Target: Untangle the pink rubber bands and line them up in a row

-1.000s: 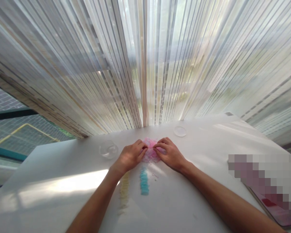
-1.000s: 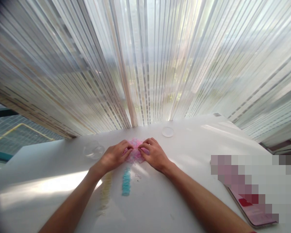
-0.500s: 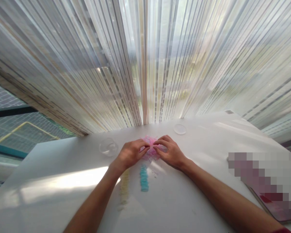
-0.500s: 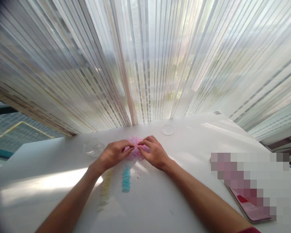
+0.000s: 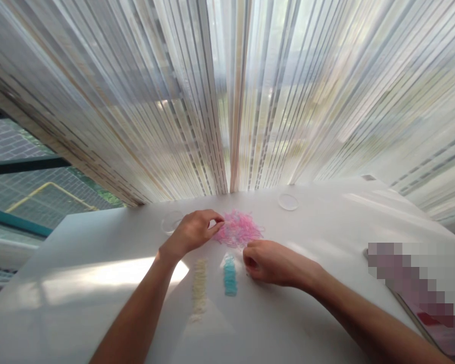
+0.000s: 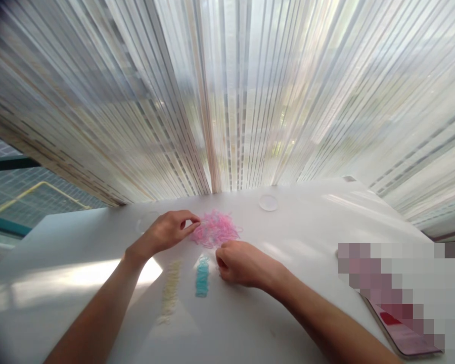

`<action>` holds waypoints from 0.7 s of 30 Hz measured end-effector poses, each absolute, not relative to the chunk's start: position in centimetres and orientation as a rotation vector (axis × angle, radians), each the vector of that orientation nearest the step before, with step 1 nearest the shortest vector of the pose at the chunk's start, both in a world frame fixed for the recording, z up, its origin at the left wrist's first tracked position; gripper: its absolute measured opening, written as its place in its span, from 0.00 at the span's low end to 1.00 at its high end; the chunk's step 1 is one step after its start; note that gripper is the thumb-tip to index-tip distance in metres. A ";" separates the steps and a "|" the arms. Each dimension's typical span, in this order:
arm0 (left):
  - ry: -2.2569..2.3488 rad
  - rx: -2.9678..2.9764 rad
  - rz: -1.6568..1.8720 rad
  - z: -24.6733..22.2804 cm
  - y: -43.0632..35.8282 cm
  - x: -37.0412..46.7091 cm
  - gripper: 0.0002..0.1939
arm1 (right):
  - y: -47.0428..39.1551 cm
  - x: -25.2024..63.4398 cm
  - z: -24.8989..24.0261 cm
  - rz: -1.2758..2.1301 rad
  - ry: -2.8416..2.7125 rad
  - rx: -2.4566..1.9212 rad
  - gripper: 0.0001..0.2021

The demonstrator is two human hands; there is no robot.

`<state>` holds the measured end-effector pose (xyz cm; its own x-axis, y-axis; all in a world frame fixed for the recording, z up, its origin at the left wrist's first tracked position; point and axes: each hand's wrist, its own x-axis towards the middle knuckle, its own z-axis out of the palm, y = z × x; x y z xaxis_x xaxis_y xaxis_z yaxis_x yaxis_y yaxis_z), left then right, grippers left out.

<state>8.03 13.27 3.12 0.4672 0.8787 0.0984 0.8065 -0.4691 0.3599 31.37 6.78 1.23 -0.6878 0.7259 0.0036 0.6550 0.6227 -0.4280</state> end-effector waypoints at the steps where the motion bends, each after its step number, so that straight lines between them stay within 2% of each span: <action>1: 1.434 2.454 0.407 3.1 13.3 8.1 0.11 | 6.8 31.3 0.9 0.585 -2.668 -1.146 0.08; 5: 1.373 2.442 0.450 3.2 13.2 8.0 0.11 | 7.9 31.7 0.5 0.599 -2.584 -1.147 0.09; 9: 1.326 2.411 0.456 3.4 13.2 8.1 0.11 | 9.7 32.6 0.9 0.621 -2.425 -1.157 0.04; 13: 1.252 2.297 0.473 2.9 13.4 8.3 0.11 | 10.7 33.2 0.9 0.572 -2.251 -1.185 0.08; 21: 1.122 2.197 0.476 2.9 12.9 9.3 0.11 | 10.2 32.5 0.6 0.596 -2.100 -1.032 0.07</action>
